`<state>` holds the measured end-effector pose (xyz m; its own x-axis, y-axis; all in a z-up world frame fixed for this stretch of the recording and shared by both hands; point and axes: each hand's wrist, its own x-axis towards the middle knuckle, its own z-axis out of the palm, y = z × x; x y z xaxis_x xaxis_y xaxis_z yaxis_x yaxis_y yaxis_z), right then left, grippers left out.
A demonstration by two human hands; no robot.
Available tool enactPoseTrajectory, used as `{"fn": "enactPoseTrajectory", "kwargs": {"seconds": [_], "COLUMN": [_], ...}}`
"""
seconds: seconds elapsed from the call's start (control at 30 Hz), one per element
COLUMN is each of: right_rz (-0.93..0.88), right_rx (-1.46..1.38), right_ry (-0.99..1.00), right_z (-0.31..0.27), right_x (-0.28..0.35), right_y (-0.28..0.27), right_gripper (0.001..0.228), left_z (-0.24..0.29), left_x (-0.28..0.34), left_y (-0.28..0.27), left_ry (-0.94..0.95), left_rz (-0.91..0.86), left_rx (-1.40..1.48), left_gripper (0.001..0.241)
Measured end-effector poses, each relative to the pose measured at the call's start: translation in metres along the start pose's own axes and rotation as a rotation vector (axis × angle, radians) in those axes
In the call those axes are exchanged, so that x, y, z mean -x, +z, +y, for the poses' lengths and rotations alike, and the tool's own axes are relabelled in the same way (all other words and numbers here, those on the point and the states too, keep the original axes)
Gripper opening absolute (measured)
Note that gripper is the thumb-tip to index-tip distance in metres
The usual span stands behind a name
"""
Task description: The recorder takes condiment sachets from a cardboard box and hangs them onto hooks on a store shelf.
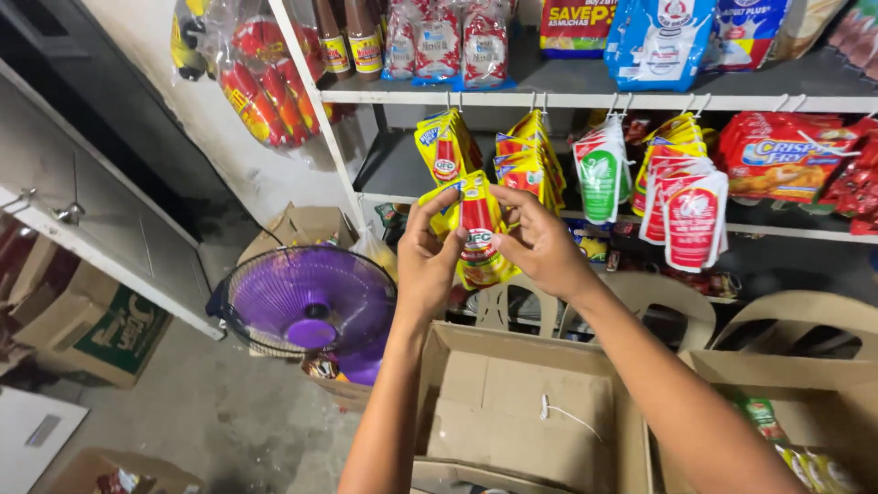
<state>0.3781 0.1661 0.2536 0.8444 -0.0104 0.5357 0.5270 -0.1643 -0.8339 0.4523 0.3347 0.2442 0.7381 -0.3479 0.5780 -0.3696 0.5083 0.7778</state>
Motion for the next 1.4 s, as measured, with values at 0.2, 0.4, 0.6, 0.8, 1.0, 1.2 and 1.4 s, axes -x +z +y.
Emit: {"fn": "enactPoseTrajectory", "kwargs": {"seconds": [0.2, 0.4, 0.6, 0.8, 1.0, 1.2, 1.4], "right_rz": [0.028, 0.068, 0.075, 0.101, 0.119, 0.179, 0.232], "right_rx": [0.038, 0.127, 0.19, 0.19, 0.222, 0.31, 0.498], "right_ry": [0.038, 0.082, 0.034, 0.047, 0.06, 0.161, 0.094], "right_z": [0.052, 0.077, 0.084, 0.097, 0.106, 0.122, 0.136], "right_x": [-0.041, -0.069, -0.089, -0.099, -0.103, -0.109, -0.123], "right_y": [0.012, 0.02, 0.027, 0.028, 0.027, 0.025, 0.024], "right_gripper": [0.059, 0.059, 0.057, 0.058, 0.059, 0.059, 0.061], "left_z": [-0.03, -0.04, -0.063, -0.081, -0.098, -0.122, -0.141], "left_x": [-0.033, -0.053, -0.07, -0.081, -0.088, -0.099, -0.125], "left_y": [-0.04, -0.059, -0.077, -0.085, -0.094, -0.097, -0.097], "left_ry": [0.028, -0.02, -0.065, -0.004, 0.0, -0.024, -0.068], "left_rz": [0.022, 0.046, 0.077, 0.062, 0.044, 0.032, 0.032], "left_rx": [-0.059, -0.069, -0.072, -0.072, -0.123, -0.092, -0.221], "left_gripper": [0.045, 0.047, 0.047, 0.049, 0.049, 0.049, 0.049]}}
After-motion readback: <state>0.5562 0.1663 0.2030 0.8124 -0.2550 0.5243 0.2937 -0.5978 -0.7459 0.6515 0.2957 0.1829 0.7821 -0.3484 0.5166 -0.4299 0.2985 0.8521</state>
